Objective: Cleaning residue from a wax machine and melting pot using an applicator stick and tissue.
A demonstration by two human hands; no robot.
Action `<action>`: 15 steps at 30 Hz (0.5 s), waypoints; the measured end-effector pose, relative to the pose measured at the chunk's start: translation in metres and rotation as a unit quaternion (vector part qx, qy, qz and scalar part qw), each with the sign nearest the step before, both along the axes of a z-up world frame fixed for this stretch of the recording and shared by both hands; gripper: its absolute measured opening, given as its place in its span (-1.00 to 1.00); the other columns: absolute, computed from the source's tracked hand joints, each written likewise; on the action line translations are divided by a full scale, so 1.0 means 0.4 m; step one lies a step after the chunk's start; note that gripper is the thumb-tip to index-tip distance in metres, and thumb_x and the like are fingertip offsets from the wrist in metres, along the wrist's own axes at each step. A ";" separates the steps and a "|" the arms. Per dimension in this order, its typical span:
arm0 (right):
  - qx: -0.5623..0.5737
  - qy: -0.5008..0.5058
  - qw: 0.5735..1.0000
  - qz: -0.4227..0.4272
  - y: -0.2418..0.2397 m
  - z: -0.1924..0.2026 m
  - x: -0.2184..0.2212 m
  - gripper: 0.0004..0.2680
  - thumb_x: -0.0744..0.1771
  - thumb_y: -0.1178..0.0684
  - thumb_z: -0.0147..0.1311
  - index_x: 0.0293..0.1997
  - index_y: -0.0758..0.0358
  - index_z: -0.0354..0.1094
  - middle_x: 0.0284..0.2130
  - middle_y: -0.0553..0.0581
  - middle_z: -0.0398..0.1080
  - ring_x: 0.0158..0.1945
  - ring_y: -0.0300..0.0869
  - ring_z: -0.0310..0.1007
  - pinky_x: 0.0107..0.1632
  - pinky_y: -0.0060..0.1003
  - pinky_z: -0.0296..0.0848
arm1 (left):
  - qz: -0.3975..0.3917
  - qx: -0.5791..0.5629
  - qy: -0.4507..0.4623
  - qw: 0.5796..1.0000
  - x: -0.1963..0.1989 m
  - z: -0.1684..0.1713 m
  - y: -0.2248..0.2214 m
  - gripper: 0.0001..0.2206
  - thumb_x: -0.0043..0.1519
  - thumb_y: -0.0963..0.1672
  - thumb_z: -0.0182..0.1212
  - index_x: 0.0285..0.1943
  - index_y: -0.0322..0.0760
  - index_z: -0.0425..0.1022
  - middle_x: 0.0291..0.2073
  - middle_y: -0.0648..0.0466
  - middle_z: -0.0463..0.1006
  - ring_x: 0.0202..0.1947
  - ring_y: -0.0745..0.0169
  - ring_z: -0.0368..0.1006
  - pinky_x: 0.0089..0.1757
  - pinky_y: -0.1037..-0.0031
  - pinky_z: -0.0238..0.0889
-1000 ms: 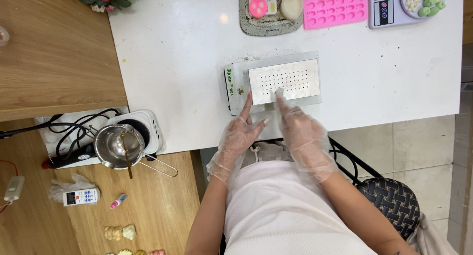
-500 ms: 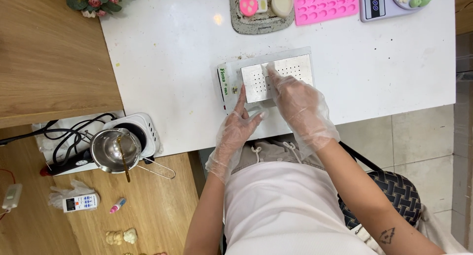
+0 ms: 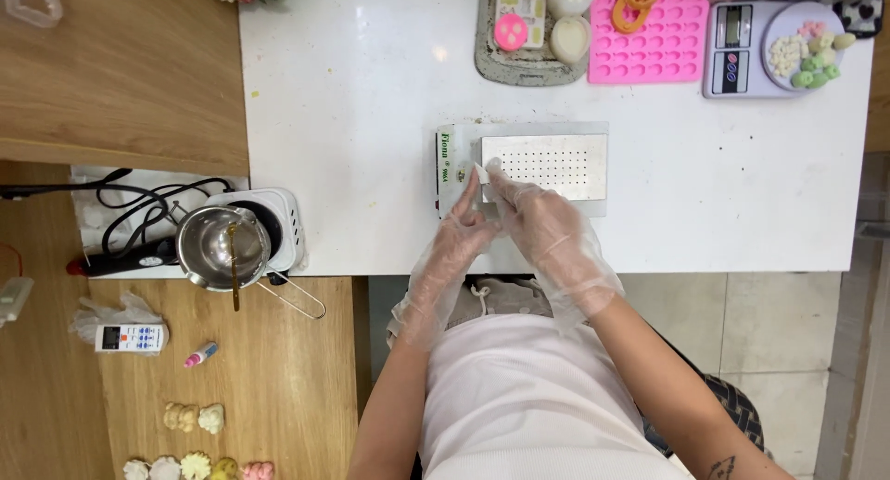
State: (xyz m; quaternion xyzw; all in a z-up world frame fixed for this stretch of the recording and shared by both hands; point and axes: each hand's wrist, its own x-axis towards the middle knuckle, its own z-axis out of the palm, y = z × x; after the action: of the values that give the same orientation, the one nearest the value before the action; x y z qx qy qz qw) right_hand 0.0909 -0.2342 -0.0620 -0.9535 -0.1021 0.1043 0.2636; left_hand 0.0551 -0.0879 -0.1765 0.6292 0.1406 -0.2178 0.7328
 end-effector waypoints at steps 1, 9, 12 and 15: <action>0.018 0.020 1.000 0.002 0.003 0.016 0.003 -0.73 0.37 0.07 0.07 0.23 0.10 0.43 -0.23 0.29 0.55 -0.33 0.08 0.58 -0.27 -0.05 0.53 | 0.020 -0.058 -0.007 0.998 -0.004 0.009 0.005 -0.11 0.10 -0.21 0.33 0.65 -0.05 -0.08 -0.63 0.33 0.22 -0.60 0.56 0.16 -0.50 0.62 0.13; 0.028 0.063 0.993 0.101 0.212 0.150 0.046 -0.70 0.37 0.07 0.00 0.27 0.03 0.40 -0.32 0.32 0.54 -0.32 0.18 0.55 -0.25 0.04 0.46 | 0.189 -0.172 0.070 0.964 -0.044 0.190 0.189 -0.13 0.07 -0.27 0.20 0.61 0.09 -0.06 -0.67 0.35 0.28 -0.72 0.58 0.10 -0.64 0.65 0.00; 0.079 0.022 0.977 0.199 0.330 0.118 0.047 -0.70 0.39 0.05 -0.04 0.31 0.08 0.34 -0.32 0.28 0.54 -0.33 0.15 0.56 -0.29 0.03 0.47 | 0.260 -0.259 -0.063 0.928 -0.107 0.226 0.315 -0.20 0.12 -0.27 0.15 0.61 0.01 -0.01 -0.70 0.33 0.20 -0.75 0.54 0.05 -0.63 0.63 0.00; 0.155 -0.107 0.933 0.306 0.445 0.054 0.032 -0.71 0.38 0.05 -0.03 0.26 0.05 0.39 -0.21 0.28 0.54 -0.27 0.15 0.57 -0.32 -0.05 0.52 | 0.371 -0.273 -0.047 0.886 -0.168 0.241 0.431 -0.40 0.34 -0.04 0.11 0.57 -0.33 0.17 -0.71 0.30 0.15 -0.77 0.55 -0.02 -0.65 0.63 -0.12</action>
State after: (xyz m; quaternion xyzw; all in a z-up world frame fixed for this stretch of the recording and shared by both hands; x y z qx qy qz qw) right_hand 0.1039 -0.0562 -0.0402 -0.8290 -0.4312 0.0599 0.3510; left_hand -0.0121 0.0843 -0.0800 0.3156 0.2644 0.0702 0.9086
